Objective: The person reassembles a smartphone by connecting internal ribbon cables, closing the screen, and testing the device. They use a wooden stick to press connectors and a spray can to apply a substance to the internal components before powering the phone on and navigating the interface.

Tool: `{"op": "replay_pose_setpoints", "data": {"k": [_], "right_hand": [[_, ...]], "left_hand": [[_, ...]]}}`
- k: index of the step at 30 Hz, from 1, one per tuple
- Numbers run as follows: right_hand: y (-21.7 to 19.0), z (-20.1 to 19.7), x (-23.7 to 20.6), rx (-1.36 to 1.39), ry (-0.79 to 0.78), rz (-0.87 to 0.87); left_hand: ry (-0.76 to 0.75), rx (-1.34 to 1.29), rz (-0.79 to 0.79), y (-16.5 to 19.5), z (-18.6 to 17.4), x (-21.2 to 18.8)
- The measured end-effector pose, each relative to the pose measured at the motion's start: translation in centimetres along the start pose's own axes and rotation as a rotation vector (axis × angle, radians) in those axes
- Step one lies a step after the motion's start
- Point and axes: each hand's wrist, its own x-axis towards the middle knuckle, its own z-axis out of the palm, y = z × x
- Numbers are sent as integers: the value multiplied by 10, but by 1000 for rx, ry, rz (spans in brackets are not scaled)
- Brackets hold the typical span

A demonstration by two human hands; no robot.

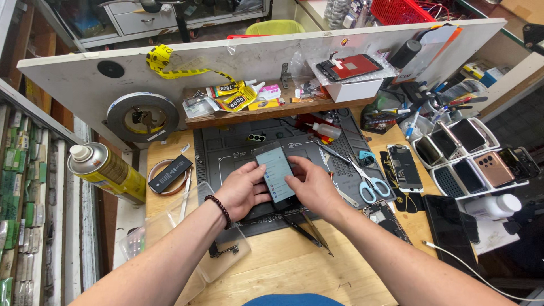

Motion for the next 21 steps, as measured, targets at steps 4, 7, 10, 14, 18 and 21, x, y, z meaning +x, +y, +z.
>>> {"op": "replay_pose_setpoints", "data": {"k": [4, 7, 10, 14, 18, 21], "right_hand": [[7, -12, 7, 80, -134, 55], [7, -15, 7, 107, -202, 126], [4, -11, 9, 28, -191, 163], [2, -7, 18, 68, -138, 257], [-2, -9, 29, 218, -162, 411], [-3, -12, 28, 168, -197, 408]], "left_hand": [[-51, -69, 21, 4, -1, 5], [-100, -136, -14, 5, -4, 4], [-115, -164, -17, 6, -9, 1], [-147, -147, 23, 3, -9, 3], [-139, -162, 20, 1, -11, 4], [-135, -166, 18, 0, -11, 6]]}}
